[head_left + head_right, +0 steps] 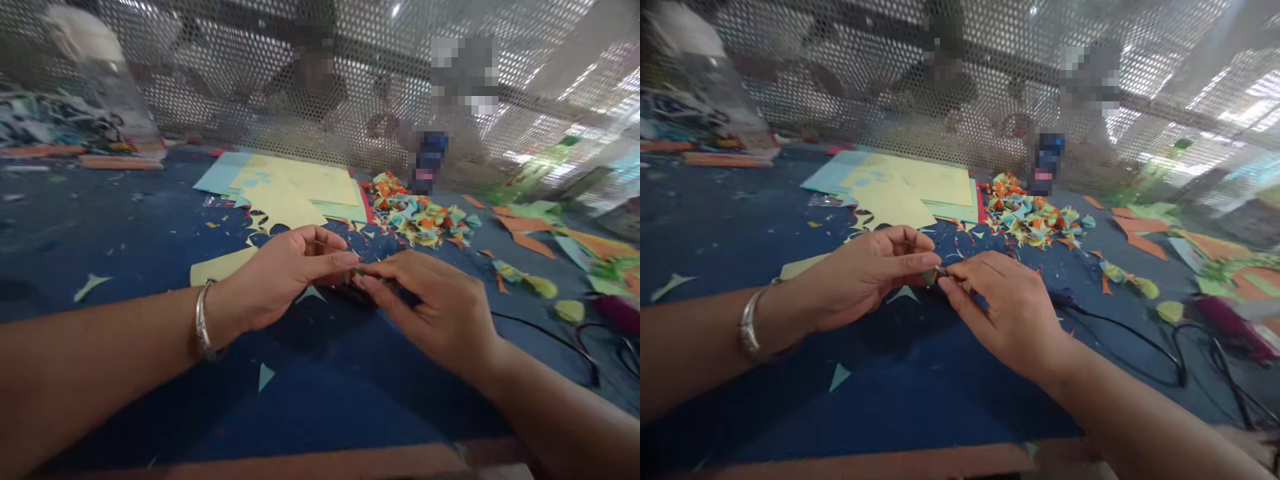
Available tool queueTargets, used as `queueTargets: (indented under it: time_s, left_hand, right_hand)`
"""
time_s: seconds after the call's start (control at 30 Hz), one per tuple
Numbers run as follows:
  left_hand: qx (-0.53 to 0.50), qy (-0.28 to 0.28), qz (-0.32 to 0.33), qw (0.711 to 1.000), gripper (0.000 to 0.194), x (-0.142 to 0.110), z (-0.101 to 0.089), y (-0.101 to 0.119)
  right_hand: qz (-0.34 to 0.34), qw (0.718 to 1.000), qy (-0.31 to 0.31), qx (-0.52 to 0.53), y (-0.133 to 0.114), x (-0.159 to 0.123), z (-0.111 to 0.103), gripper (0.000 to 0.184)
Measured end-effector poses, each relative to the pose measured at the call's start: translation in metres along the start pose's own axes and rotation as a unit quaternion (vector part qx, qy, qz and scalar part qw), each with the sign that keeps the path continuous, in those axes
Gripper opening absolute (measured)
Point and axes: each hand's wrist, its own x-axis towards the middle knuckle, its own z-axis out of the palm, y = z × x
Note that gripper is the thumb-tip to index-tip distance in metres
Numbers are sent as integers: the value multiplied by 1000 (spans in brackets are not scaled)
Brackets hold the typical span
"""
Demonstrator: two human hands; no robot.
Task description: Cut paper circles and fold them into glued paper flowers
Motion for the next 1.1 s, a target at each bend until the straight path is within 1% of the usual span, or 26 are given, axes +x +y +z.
queueTargets:
  time_s: [0.2,0.3,0.43,0.57,0.83,0.97,1.1]
  left_hand:
    - [32,-28,44,998,25,2,-3,-4]
    - [41,-36,44,998,23,2,-2,-3]
    - [52,-32,44,997,24,1,-2,-4]
    - [83,-23,62,994,24,0,-2,-6]
    - [177,4,96,980,25,-1,-2,-6]
    - [227,3,130,965,26,-3,-2,-6]
    - [246,-5,170,954,23,-6,-1,-7]
  right_hand:
    - [14,1000,-12,4,4,-2,-3,9]
    - [13,1000,-14,6,3,-1,-3,8]
    - [9,1000,-16,5,1,0,-2,8]
    - [11,1000,-20,-1,1,-1,-2,8]
    - [-6,999,-38,7,1,0,0,8]
    - [-9,999,-41,7,1,-1,1,7]
    - [8,999,-48,20,0,-2,1,6]
